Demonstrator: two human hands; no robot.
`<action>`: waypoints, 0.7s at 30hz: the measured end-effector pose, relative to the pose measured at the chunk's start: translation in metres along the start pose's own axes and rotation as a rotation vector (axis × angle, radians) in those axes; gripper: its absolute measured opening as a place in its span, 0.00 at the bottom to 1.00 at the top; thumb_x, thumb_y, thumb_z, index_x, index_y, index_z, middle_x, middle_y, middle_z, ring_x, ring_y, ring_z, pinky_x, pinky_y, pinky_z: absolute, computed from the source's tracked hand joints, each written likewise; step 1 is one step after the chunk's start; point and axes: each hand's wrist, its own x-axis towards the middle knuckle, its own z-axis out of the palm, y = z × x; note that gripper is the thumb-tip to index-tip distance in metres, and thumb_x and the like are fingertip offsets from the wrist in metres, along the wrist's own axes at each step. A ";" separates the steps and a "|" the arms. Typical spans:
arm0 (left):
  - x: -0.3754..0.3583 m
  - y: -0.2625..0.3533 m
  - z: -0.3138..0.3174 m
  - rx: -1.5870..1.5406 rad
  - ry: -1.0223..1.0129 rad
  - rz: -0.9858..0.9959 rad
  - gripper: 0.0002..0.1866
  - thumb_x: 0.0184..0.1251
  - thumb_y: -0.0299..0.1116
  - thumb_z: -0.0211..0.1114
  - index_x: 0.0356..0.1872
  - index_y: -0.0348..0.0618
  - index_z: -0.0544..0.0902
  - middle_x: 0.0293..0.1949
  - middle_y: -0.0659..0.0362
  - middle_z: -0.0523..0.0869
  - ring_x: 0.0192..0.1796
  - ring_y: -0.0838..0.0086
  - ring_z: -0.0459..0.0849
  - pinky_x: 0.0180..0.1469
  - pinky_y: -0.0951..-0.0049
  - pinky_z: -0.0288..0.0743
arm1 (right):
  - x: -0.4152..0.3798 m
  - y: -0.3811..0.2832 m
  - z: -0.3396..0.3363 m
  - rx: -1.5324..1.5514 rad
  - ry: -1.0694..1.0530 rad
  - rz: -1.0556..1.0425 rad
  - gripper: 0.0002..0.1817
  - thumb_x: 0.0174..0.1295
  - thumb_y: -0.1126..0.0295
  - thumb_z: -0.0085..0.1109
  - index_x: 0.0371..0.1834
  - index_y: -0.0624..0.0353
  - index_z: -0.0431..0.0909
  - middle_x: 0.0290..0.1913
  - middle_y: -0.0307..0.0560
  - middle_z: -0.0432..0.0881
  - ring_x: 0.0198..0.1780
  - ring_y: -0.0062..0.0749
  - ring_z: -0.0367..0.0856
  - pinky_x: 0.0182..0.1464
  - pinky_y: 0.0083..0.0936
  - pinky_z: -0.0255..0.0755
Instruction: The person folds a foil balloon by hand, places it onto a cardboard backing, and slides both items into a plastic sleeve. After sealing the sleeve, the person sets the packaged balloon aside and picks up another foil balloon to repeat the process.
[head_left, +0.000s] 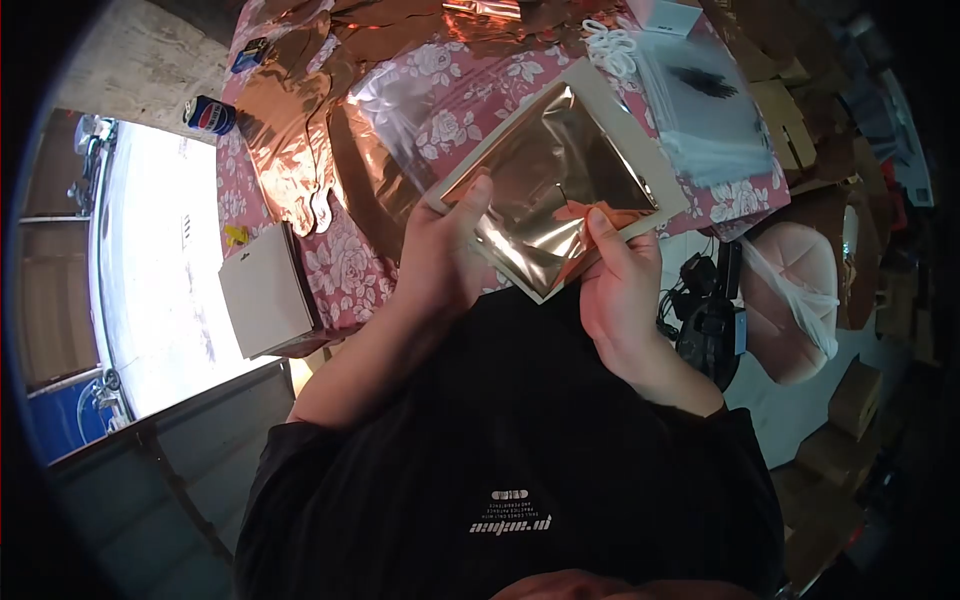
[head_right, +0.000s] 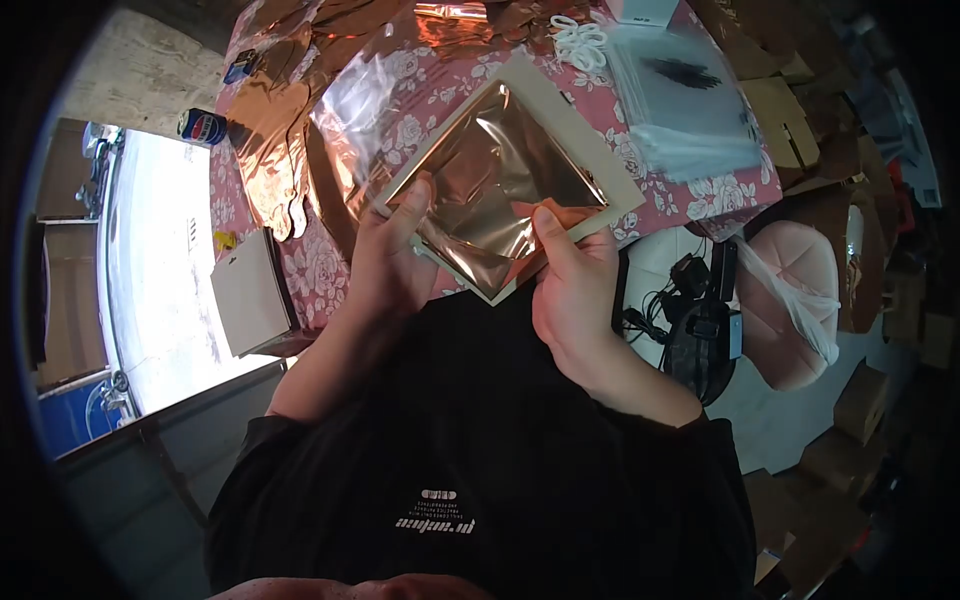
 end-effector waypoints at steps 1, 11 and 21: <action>-0.001 -0.003 -0.002 -0.001 -0.003 -0.003 0.16 0.87 0.34 0.63 0.67 0.40 0.82 0.59 0.57 0.88 0.59 0.68 0.88 0.63 0.59 0.85 | 0.000 0.002 -0.001 -0.010 -0.003 -0.018 0.01 0.83 0.73 0.60 0.49 0.57 0.78 0.47 0.49 0.87 0.54 0.36 0.89 0.57 0.36 0.83; -0.006 0.000 0.006 -0.068 0.065 -0.023 0.17 0.89 0.31 0.59 0.71 0.37 0.79 0.67 0.52 0.85 0.66 0.63 0.86 0.71 0.55 0.83 | -0.009 0.009 0.000 0.006 -0.077 -0.002 0.13 0.82 0.75 0.61 0.65 0.58 0.78 0.57 0.48 0.90 0.58 0.32 0.89 0.62 0.34 0.82; -0.012 -0.014 0.003 -0.074 -0.055 -0.067 0.17 0.90 0.31 0.58 0.70 0.38 0.78 0.67 0.50 0.86 0.67 0.64 0.87 0.70 0.56 0.83 | -0.007 0.013 -0.011 -0.113 -0.071 0.009 0.11 0.76 0.80 0.67 0.56 0.58 0.79 0.53 0.49 0.90 0.52 0.31 0.90 0.56 0.30 0.84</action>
